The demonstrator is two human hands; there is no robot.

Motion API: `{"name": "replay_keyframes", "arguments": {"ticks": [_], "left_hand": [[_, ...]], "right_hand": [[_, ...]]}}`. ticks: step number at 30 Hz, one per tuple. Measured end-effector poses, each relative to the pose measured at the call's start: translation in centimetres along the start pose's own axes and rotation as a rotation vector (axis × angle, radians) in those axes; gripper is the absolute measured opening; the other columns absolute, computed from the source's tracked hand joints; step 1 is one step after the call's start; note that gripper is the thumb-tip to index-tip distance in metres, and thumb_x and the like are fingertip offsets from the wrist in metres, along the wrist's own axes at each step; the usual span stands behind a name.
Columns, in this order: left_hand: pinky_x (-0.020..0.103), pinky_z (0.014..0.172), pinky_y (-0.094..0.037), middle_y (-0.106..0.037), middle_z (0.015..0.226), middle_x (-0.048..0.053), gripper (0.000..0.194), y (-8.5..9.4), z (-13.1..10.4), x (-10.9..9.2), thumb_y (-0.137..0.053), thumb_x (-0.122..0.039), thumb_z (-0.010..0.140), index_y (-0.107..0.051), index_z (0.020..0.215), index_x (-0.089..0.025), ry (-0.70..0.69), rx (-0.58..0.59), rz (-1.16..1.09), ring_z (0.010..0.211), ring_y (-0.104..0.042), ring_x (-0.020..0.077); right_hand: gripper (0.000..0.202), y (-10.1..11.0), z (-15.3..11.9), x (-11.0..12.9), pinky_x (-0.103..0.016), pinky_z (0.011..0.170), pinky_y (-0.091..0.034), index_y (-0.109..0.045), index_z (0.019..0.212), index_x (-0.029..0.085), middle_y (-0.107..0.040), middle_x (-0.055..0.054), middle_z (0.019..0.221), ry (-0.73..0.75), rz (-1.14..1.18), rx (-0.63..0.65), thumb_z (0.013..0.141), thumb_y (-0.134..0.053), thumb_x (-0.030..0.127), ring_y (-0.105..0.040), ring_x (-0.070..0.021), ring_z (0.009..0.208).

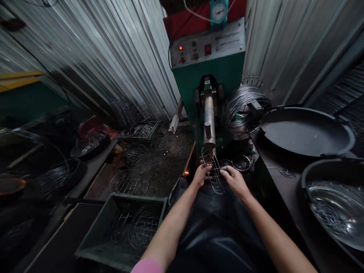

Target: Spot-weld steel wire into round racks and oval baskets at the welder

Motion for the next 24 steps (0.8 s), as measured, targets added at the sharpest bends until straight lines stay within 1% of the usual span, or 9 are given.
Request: {"name": "replay_keyframes", "arguments": {"ticks": [4, 6, 8, 11, 13, 15, 18, 21, 24], "left_hand": [[0.023, 0.048, -0.045, -0.045, 0.065, -0.003, 0.042, -0.3, 0.1, 0.3, -0.072, -0.042, 0.058, -0.056, 0.086, -0.016, 0.068, -0.006, 0.017, 0.053, -0.042, 0.0067], [0.024, 0.048, -0.045, -0.045, 0.063, -0.003, 0.041, -0.2, -0.2, 0.5, -0.07, -0.045, 0.059, -0.057, 0.084, -0.016, 0.089, -0.007, 0.025, 0.051, -0.042, 0.0069], [0.024, 0.048, -0.045, -0.047, 0.064, -0.002, 0.042, -0.1, -0.6, 0.8, -0.068, -0.049, 0.06, -0.057, 0.084, -0.016, 0.098, 0.006, 0.011, 0.052, -0.044, 0.0078], [0.022, 0.048, -0.045, -0.051, 0.069, 0.0, 0.043, 0.0, -1.5, 1.4, -0.068, -0.049, 0.059, -0.057, 0.083, -0.016, 0.104, 0.052, -0.012, 0.055, -0.048, 0.0085], [0.021, 0.047, -0.043, -0.051, 0.069, 0.0, 0.041, 0.2, -1.9, 1.6, -0.069, -0.048, 0.058, -0.056, 0.078, -0.015, 0.09, 0.053, -0.001, 0.053, -0.049, 0.0082], [0.022, 0.046, -0.043, -0.051, 0.067, 0.0, 0.04, 0.3, -2.2, 1.6, -0.069, -0.047, 0.059, -0.055, 0.076, -0.015, 0.071, 0.044, -0.002, 0.051, -0.048, 0.008], [0.023, 0.048, -0.044, -0.052, 0.066, 0.0, 0.041, -0.1, -2.3, 1.7, -0.069, -0.048, 0.06, -0.055, 0.079, -0.014, 0.084, 0.051, -0.043, 0.051, -0.049, 0.0085], [0.025, 0.05, -0.046, -0.054, 0.065, 0.001, 0.041, -0.5, -2.0, 1.8, -0.067, -0.049, 0.063, -0.056, 0.08, -0.013, 0.137, 0.059, -0.077, 0.051, -0.051, 0.0098], [0.028, 0.053, -0.048, -0.053, 0.064, 0.001, 0.036, -0.9, -1.6, 1.7, -0.063, -0.046, 0.07, -0.055, 0.081, -0.012, 0.195, 0.057, -0.087, 0.051, -0.052, 0.0106]], "right_hand": [[0.032, -0.4, 1.5, 1.9, -0.024, 0.051, -0.034, -0.056, 0.07, 0.018, -0.051, 0.001, 0.06, 0.038, -0.02, -0.017, 0.07, -0.057, 0.05, -0.042, -0.0115, 0.055], [0.034, -0.6, 1.7, 2.1, -0.024, 0.05, -0.033, -0.056, 0.07, 0.018, -0.049, 0.002, 0.057, 0.023, 0.016, -0.011, 0.069, -0.057, 0.052, -0.04, -0.0109, 0.052], [0.036, -0.6, 1.2, 1.6, -0.024, 0.049, -0.032, -0.057, 0.073, 0.018, -0.048, 0.003, 0.057, -0.004, 0.053, 0.004, 0.069, -0.057, 0.054, -0.039, -0.0103, 0.051], [0.039, -0.5, -0.6, -0.1, -0.024, 0.052, -0.035, -0.059, 0.081, 0.017, -0.053, 0.001, 0.063, -0.053, 0.054, 0.048, 0.067, -0.061, 0.053, -0.043, -0.0111, 0.055], [0.038, -0.6, -1.9, -1.0, -0.024, 0.054, -0.038, -0.06, 0.082, 0.017, -0.056, 0.0, 0.066, -0.083, 0.043, 0.096, 0.068, -0.061, 0.052, -0.047, -0.0121, 0.058], [0.035, -0.6, -2.7, -1.2, -0.025, 0.056, -0.04, -0.06, 0.081, 0.018, -0.057, 0.0, 0.067, -0.082, 0.03, 0.113, 0.07, -0.059, 0.051, -0.048, -0.0129, 0.059], [0.033, -0.4, -2.7, -0.2, -0.026, 0.06, -0.042, -0.06, 0.08, 0.018, -0.059, -0.001, 0.071, -0.037, 0.009, 0.07, 0.072, -0.057, 0.049, -0.052, -0.0152, 0.064], [0.031, -0.4, -1.6, 1.1, -0.027, 0.064, -0.043, -0.06, 0.079, 0.018, -0.061, -0.003, 0.074, 0.003, -0.007, 0.037, 0.071, -0.057, 0.048, -0.054, -0.0172, 0.069], [0.03, -0.4, -0.2, 1.9, -0.027, 0.064, -0.043, -0.061, 0.078, 0.018, -0.062, -0.002, 0.073, 0.038, -0.024, 0.021, 0.071, -0.056, 0.048, -0.055, -0.0174, 0.068]]}}
Point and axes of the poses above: each hand's wrist, its own z-axis towards the middle knuckle, its own y-axis out of the back of the hand, x = y × z, the point moved 9 cm from there along z, towards the middle knuckle
